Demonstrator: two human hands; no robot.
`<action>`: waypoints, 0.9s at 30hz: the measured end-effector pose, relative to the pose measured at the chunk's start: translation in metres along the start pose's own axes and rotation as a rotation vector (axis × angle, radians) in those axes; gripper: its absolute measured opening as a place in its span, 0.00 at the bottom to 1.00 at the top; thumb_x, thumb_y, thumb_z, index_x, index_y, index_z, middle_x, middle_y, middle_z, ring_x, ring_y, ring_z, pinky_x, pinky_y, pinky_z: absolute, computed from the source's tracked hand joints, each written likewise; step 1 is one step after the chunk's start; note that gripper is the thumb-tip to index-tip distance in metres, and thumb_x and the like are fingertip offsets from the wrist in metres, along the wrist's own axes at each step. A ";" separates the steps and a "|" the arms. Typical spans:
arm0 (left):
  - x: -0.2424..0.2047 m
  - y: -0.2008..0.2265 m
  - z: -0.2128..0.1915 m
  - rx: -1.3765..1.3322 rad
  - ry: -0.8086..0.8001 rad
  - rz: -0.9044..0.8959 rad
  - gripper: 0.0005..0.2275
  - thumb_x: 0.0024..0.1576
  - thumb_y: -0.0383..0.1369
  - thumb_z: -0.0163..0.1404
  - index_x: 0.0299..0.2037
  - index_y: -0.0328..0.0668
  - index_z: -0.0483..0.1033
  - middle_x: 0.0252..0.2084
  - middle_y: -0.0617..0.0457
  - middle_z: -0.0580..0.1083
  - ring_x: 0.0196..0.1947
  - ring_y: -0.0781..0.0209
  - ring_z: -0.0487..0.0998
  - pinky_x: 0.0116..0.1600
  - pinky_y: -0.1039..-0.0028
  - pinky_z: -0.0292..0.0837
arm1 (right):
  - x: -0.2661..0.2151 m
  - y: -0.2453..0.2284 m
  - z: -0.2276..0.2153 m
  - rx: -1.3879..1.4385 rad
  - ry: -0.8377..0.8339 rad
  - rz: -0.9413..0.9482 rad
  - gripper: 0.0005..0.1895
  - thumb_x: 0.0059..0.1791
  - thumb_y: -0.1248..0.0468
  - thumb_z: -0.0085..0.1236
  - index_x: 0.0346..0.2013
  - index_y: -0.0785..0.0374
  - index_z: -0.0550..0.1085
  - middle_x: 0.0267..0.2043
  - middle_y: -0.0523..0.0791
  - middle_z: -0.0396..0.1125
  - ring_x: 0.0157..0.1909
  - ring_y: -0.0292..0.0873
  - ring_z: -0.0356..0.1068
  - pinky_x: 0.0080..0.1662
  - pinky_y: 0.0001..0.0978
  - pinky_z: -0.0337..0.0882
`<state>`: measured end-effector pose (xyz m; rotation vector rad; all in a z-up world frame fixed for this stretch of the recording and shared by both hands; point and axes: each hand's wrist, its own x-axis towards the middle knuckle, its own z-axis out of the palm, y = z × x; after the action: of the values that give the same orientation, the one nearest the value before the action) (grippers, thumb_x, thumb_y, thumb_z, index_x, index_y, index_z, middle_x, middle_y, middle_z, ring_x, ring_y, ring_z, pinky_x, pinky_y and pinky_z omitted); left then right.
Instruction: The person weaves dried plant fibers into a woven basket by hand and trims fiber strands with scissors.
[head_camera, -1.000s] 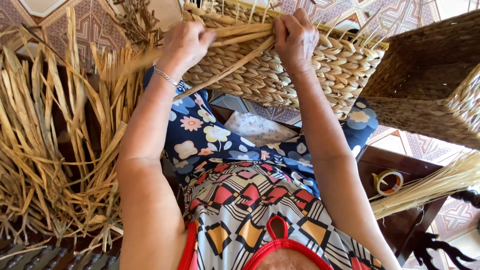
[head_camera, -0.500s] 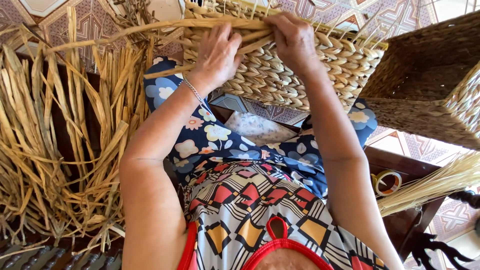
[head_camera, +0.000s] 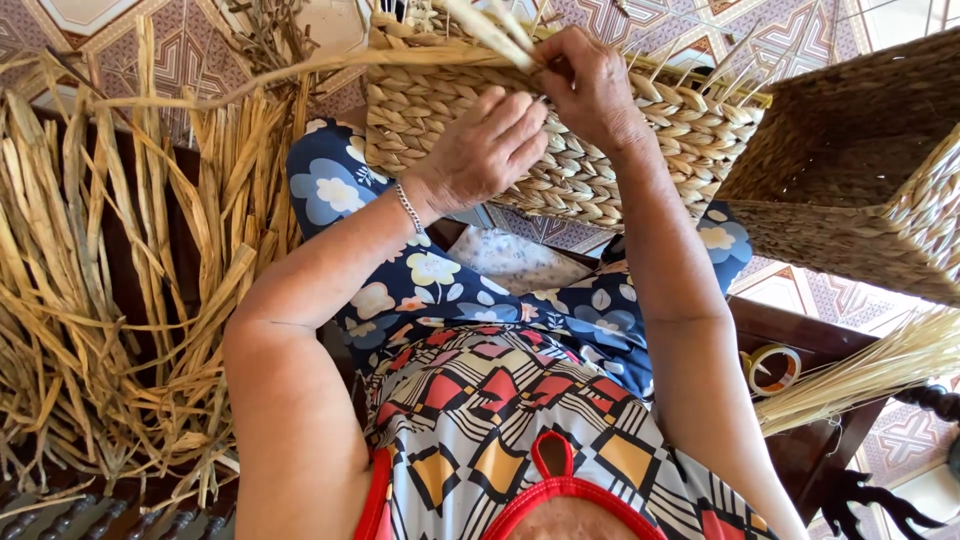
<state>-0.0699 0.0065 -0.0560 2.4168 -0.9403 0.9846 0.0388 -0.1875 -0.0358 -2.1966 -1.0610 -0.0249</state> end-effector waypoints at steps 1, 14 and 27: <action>-0.005 -0.005 0.011 0.054 -0.057 -0.059 0.05 0.67 0.23 0.59 0.48 0.36 0.76 0.50 0.48 0.74 0.52 0.58 0.71 0.58 0.68 0.75 | -0.002 0.007 0.001 0.072 -0.022 0.036 0.06 0.56 0.72 0.59 0.46 0.68 0.72 0.39 0.48 0.73 0.39 0.42 0.77 0.44 0.36 0.79; 0.019 -0.066 0.051 -0.578 -0.036 -0.653 0.02 0.61 0.27 0.54 0.39 0.38 0.77 0.32 0.50 0.79 0.23 0.63 0.79 0.27 0.73 0.79 | -0.002 -0.006 0.001 0.297 0.083 0.162 0.07 0.55 0.76 0.59 0.47 0.68 0.73 0.41 0.49 0.77 0.44 0.41 0.80 0.47 0.34 0.82; -0.015 -0.031 0.020 0.096 -0.086 -0.150 0.06 0.62 0.23 0.57 0.48 0.34 0.78 0.47 0.48 0.77 0.47 0.62 0.75 0.52 0.75 0.80 | 0.002 0.003 0.033 -0.186 0.336 -0.186 0.05 0.56 0.69 0.60 0.35 0.61 0.75 0.32 0.42 0.74 0.29 0.35 0.73 0.30 0.25 0.74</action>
<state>-0.0461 0.0243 -0.0834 2.5853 -0.7413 0.8973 0.0334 -0.1677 -0.0622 -2.1469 -1.0982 -0.5766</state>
